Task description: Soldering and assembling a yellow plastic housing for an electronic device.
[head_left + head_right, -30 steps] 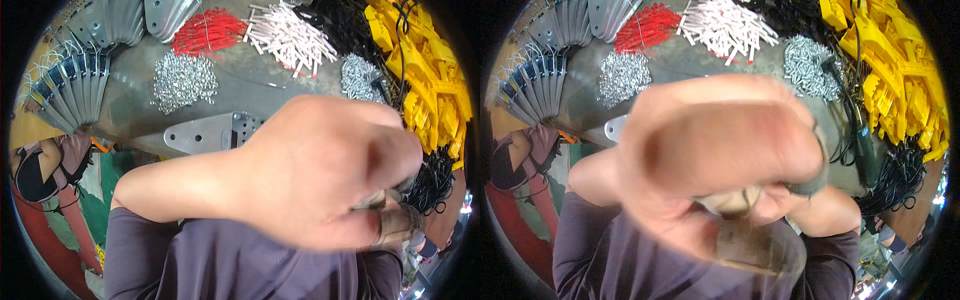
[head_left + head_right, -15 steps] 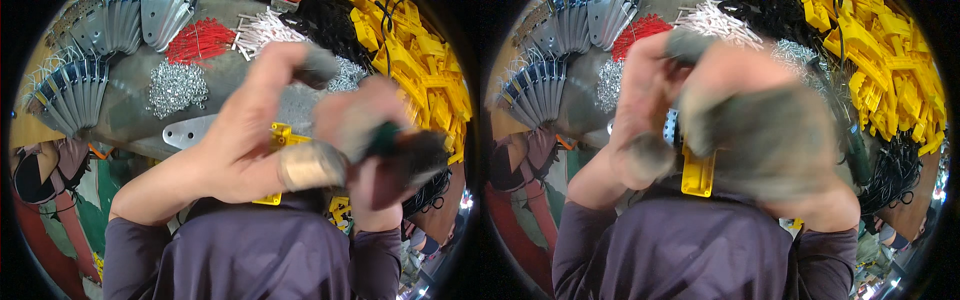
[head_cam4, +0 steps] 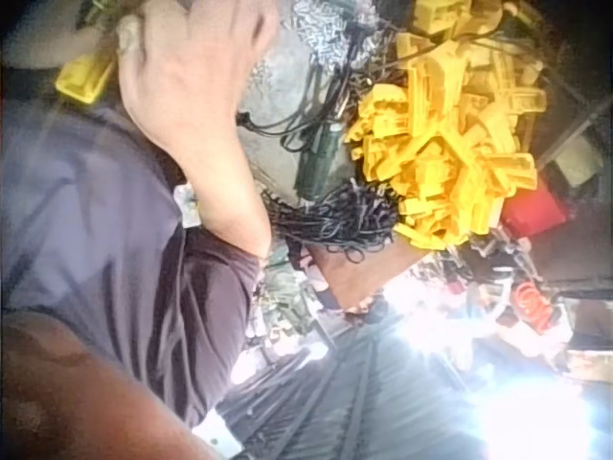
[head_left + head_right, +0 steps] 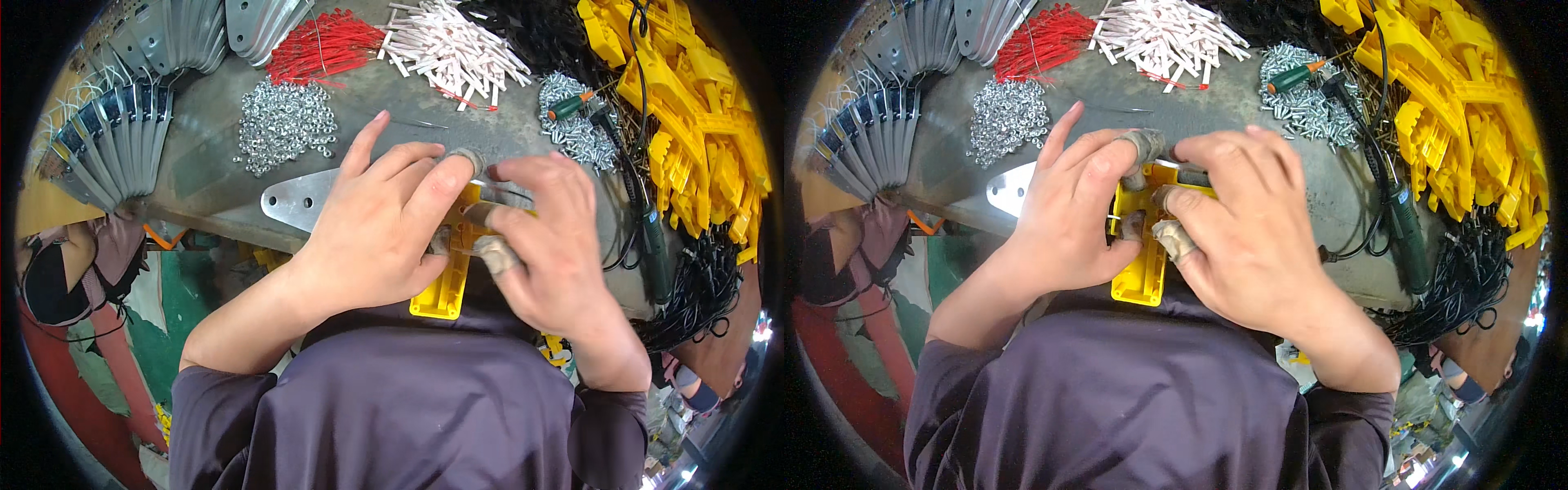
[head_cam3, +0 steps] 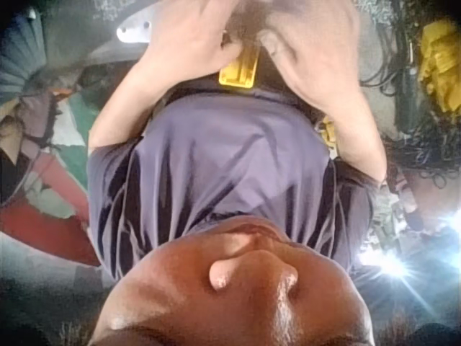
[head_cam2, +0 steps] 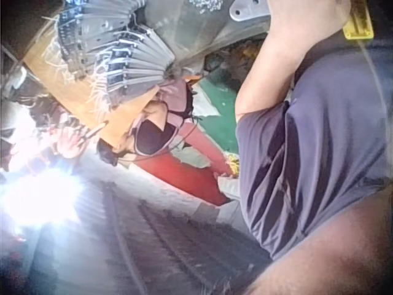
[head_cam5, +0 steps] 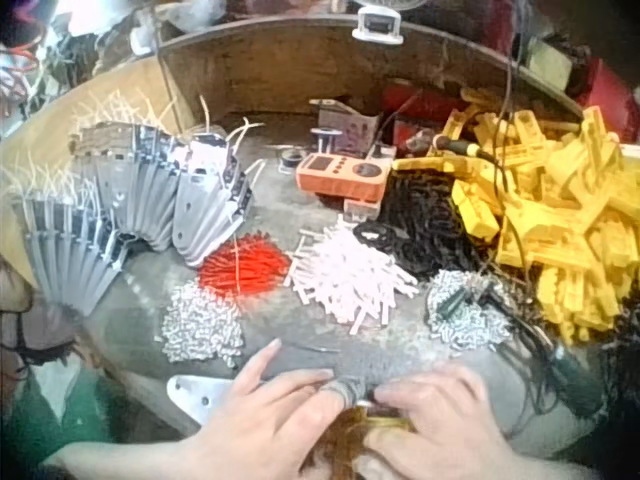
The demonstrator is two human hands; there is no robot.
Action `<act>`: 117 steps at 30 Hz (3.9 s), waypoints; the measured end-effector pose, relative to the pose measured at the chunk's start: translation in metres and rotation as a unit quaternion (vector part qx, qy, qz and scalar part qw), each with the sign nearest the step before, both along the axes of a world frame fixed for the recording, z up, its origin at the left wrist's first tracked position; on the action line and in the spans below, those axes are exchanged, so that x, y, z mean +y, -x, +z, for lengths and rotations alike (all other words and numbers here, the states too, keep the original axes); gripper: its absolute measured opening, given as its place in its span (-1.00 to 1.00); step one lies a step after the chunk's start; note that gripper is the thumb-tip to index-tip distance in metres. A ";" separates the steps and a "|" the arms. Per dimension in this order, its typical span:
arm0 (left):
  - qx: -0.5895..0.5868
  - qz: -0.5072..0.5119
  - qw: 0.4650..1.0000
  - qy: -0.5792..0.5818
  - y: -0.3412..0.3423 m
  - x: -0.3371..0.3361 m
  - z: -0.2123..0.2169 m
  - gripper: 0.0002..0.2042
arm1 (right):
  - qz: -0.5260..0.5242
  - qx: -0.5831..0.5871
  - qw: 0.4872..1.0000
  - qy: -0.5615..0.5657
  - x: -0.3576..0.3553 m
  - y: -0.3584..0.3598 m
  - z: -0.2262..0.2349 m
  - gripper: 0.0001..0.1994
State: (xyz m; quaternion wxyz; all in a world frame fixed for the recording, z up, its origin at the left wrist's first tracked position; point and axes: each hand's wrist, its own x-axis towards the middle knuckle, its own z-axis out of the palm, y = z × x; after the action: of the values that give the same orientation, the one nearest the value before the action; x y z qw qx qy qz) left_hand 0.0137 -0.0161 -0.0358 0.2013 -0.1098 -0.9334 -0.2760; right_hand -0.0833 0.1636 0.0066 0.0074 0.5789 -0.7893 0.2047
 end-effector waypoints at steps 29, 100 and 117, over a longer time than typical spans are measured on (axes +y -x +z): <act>0.064 0.017 0.998 0.014 -0.015 0.033 0.015 -0.50 | -0.142 -0.227 0.955 0.128 0.102 0.029 -0.032 -0.78; -0.185 -0.133 0.935 0.271 -0.053 0.035 0.024 -0.59 | 0.240 -0.645 0.725 0.032 0.077 0.001 0.028 -0.67; -0.147 -0.108 0.949 0.259 -0.052 0.037 0.017 -0.63 | -0.145 -0.318 0.869 0.350 0.066 -0.008 -0.042 -0.54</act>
State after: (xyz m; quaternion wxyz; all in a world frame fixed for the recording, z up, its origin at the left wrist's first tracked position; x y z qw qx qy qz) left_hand 0.0658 0.0214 -0.0184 -0.0044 -0.2162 -0.9746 -0.0582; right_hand -0.0756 0.2299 -0.0350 -0.0120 0.3206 -0.7006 0.6374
